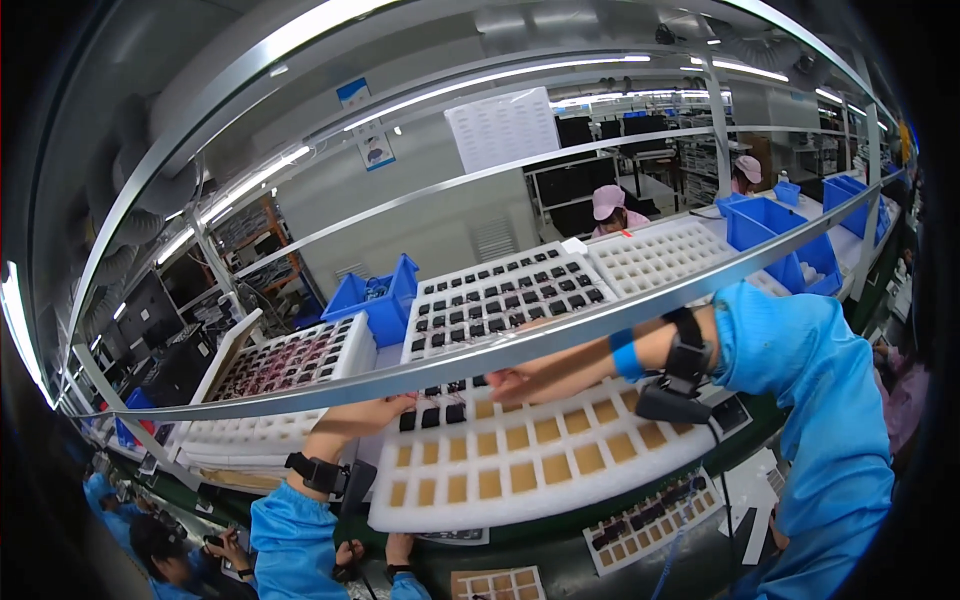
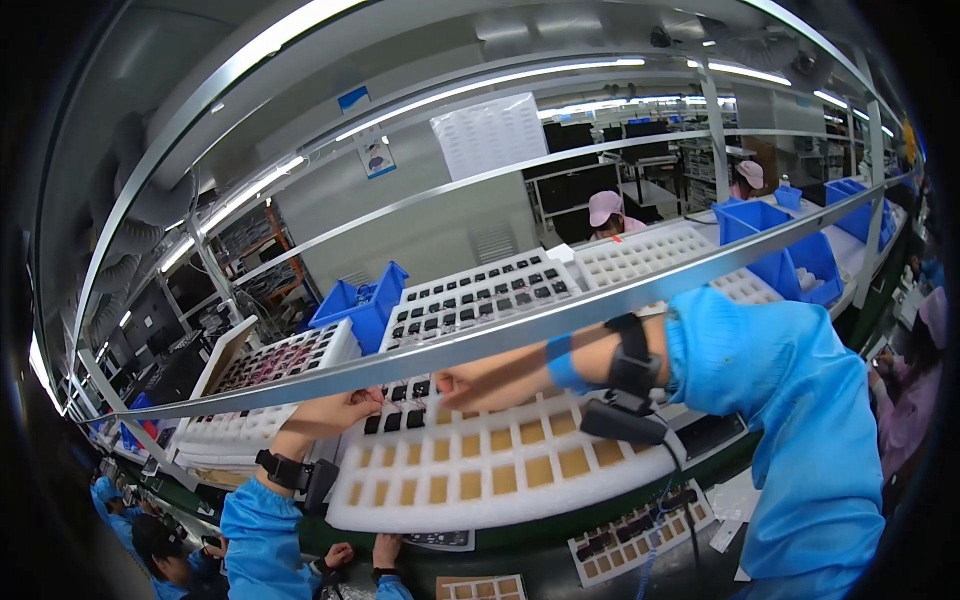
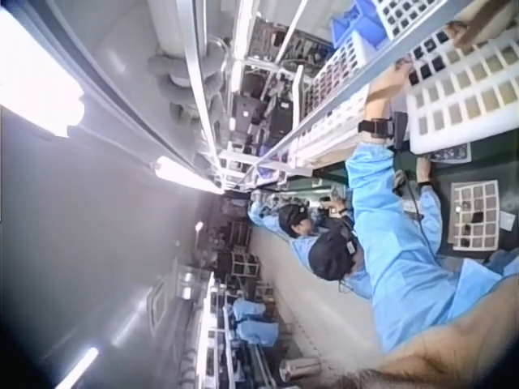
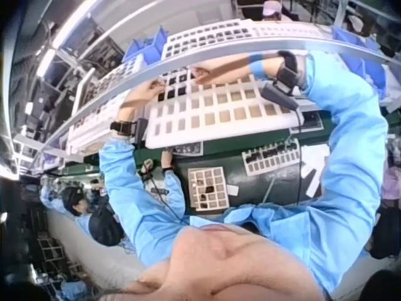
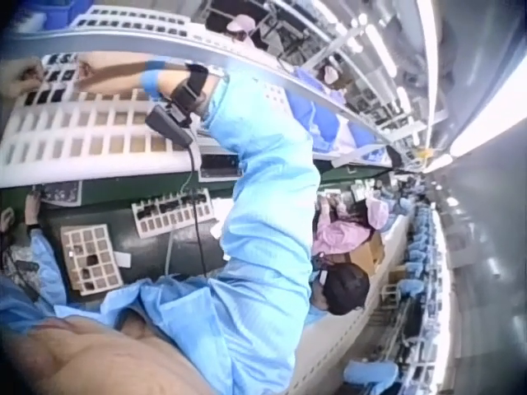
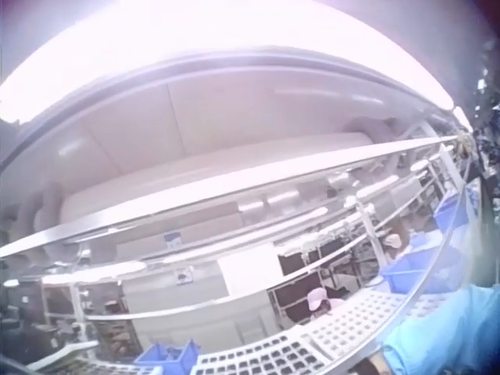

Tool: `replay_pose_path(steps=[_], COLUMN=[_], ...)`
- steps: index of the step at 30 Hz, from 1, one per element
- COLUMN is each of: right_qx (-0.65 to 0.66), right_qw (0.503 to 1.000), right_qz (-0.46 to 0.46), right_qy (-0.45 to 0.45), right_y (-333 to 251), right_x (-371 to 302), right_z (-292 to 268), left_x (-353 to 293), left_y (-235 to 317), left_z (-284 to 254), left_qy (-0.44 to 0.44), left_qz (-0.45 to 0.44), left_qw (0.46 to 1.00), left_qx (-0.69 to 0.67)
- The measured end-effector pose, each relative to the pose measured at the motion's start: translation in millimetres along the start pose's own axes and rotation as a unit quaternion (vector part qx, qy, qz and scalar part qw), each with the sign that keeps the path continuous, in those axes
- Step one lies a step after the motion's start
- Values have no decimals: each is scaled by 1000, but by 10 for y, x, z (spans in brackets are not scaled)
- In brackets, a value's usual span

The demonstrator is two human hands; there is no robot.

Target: Assembling electronic screens and components on a factory assembly line.

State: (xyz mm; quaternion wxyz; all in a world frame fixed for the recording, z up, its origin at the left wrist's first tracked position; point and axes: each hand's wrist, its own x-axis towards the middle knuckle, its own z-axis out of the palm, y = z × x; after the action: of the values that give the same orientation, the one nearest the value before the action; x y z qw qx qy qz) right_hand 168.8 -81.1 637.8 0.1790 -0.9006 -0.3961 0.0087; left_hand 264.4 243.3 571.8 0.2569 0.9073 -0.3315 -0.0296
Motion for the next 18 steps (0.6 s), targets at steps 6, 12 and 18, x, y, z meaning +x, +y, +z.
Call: replay_pose_path(steps=[6, 12, 18], right_qx=[12, 5, 29], right_qw=[981, 996, 978], right_qz=[-164, -45, -111], right_qy=[101, 76, 171], right_y=[399, 228, 503], right_x=[946, 1120, 1269], right_z=[424, 740, 1039], left_x=[-186, -180, -355], left_y=[386, 34, 186], left_z=[-107, 0, -42], left_qy=[158, 176, 65], left_qz=[82, 125, -7], left_qw=[984, 976, 963], left_qx=[17, -39, -263])
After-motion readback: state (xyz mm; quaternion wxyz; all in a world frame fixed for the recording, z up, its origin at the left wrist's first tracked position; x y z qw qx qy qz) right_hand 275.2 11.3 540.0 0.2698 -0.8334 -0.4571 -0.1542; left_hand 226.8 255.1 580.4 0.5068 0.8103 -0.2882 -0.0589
